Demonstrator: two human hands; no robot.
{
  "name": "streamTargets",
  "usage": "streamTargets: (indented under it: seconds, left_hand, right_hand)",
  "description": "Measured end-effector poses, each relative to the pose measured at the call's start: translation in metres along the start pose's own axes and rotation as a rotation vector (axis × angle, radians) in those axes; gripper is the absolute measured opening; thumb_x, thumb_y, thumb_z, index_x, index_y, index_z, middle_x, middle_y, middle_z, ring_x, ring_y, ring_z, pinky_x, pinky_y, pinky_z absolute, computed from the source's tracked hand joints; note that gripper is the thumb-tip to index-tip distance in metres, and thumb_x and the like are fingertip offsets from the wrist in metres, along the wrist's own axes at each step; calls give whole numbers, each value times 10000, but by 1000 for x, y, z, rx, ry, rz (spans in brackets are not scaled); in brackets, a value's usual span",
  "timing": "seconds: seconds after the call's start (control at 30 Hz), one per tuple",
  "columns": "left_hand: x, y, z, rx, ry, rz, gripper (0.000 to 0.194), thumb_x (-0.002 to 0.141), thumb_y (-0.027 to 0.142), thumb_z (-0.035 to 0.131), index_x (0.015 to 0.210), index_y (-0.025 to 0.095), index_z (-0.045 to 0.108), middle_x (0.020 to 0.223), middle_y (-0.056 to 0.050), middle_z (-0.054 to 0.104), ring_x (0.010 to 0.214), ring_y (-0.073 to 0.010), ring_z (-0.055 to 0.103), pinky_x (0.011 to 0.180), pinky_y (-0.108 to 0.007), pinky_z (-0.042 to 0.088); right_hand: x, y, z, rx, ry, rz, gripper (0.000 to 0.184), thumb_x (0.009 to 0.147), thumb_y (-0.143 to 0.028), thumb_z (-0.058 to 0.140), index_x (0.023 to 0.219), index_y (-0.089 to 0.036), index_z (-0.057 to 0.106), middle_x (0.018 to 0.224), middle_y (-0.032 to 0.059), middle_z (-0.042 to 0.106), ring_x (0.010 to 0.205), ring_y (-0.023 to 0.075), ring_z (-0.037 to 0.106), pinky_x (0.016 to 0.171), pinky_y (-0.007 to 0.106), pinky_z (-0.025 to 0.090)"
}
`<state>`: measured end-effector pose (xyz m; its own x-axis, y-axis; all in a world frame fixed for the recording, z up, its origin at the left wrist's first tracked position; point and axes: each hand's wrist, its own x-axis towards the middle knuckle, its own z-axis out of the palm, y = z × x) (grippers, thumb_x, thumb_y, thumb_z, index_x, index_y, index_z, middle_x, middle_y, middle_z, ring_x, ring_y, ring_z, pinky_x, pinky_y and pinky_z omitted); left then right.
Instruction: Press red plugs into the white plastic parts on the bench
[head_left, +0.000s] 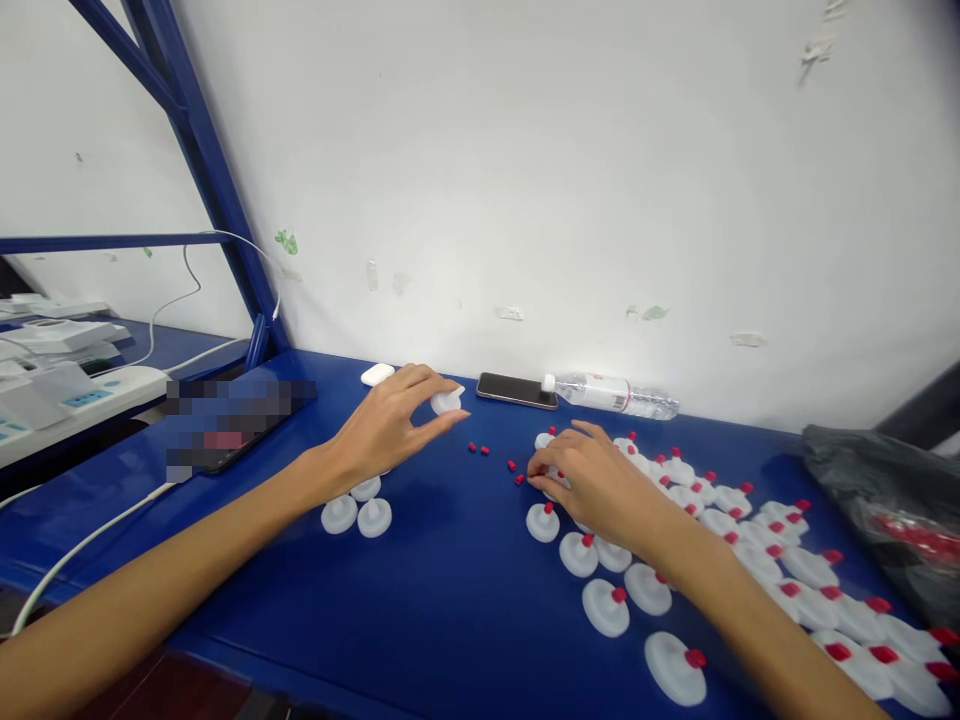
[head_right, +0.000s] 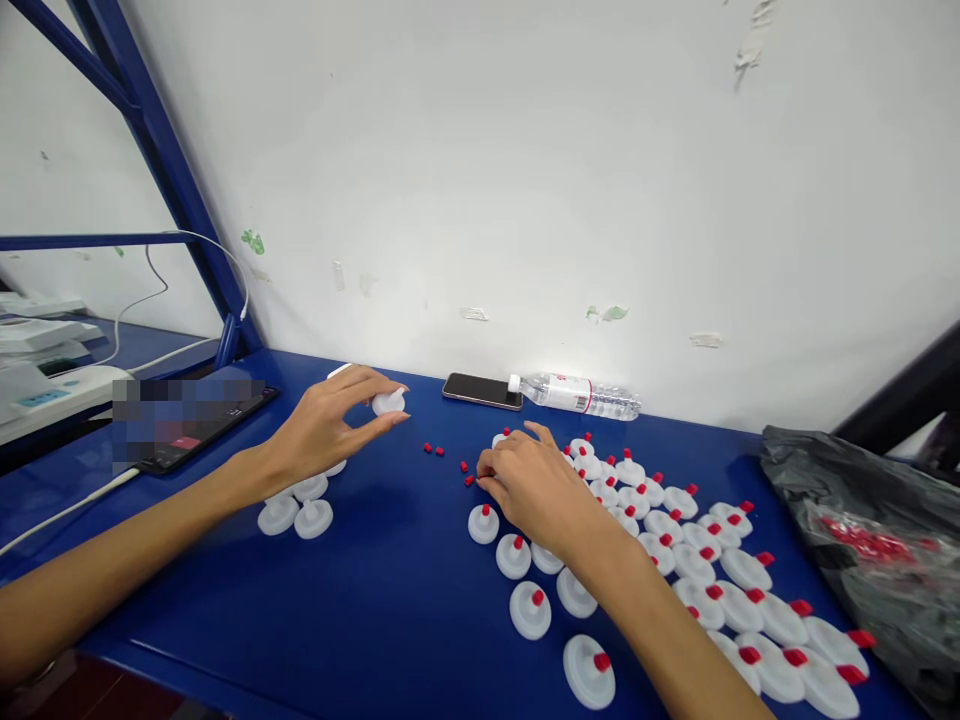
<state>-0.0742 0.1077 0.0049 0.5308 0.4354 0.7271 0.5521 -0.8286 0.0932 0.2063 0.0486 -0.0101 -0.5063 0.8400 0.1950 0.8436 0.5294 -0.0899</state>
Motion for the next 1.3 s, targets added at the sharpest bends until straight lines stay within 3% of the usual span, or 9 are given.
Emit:
streamTargets:
  seconds: [0.23,0.37,0.5,0.6,0.8,0.97,1.13,1.2,1.3]
  left_hand:
    - [-3,5,-1,-9,-57,19,326,952,388,707,1206,187,677,1046,-76,673,942,-196,647,816,-348,562]
    - [-6,9,0,-13,-88,50,373,943,424,709,1238,202,656,1050,-73,640,917,-188,634,790,-340,576]
    - [-7,18,3,-17,-83,93,380,941,413,711,1231,174,654,1042,-85,639,909,-193,626,783,-342,576]
    - [-9,29,5,-25,-94,137,380,940,395,714,1224,147,660,1014,-92,650,885,-194,614,752,-328,562]
    - [-12,42,7,-43,-70,173,396,923,394,736,1211,133,661,972,-89,666,806,-177,597,691,-312,530]
    - [-14,42,9,-53,-29,190,399,930,404,727,1234,162,635,970,-74,670,809,-173,619,705,-313,552]
    - [-13,48,5,-54,43,172,369,938,349,730,1247,198,596,1045,-80,702,919,-188,678,799,-325,581]
    - [-12,50,3,-57,85,186,375,936,325,737,1257,214,577,1056,-74,718,932,-190,688,811,-329,578]
    - [-12,52,2,-68,112,258,344,958,326,708,1257,230,569,1015,-58,736,872,-181,681,765,-329,567]
  right_hand:
    - [2,2,1,-38,24,-44,189,998,-144,595,892,-205,739,874,45,776,892,240,699,1135,581,361]
    - [1,1,-6,166,145,-9,168,1011,-197,573,973,-233,733,941,35,803,911,246,732,1153,573,374]
    - [1,-13,-16,501,349,98,143,957,-329,674,1053,-301,776,1043,7,811,956,265,752,935,445,564]
    - [0,-28,-21,721,410,144,108,912,-362,740,973,-306,809,1029,3,811,922,254,759,772,360,597]
    - [-1,-35,-24,904,340,163,88,883,-366,774,892,-292,821,943,7,809,879,250,750,798,380,585]
    - [-1,-33,-19,928,324,132,66,843,-361,821,874,-307,843,925,14,808,885,257,744,824,397,574]
    - [0,-37,-21,1082,242,82,75,868,-344,801,862,-278,835,942,23,804,952,241,743,877,373,575]
    - [0,-39,-22,1175,213,66,109,852,-337,816,926,-259,802,1026,30,784,1033,236,726,927,367,575]
    - [-2,-42,-23,1390,75,44,411,848,-290,816,1237,-293,685,1252,35,719,1175,223,687,995,373,573]
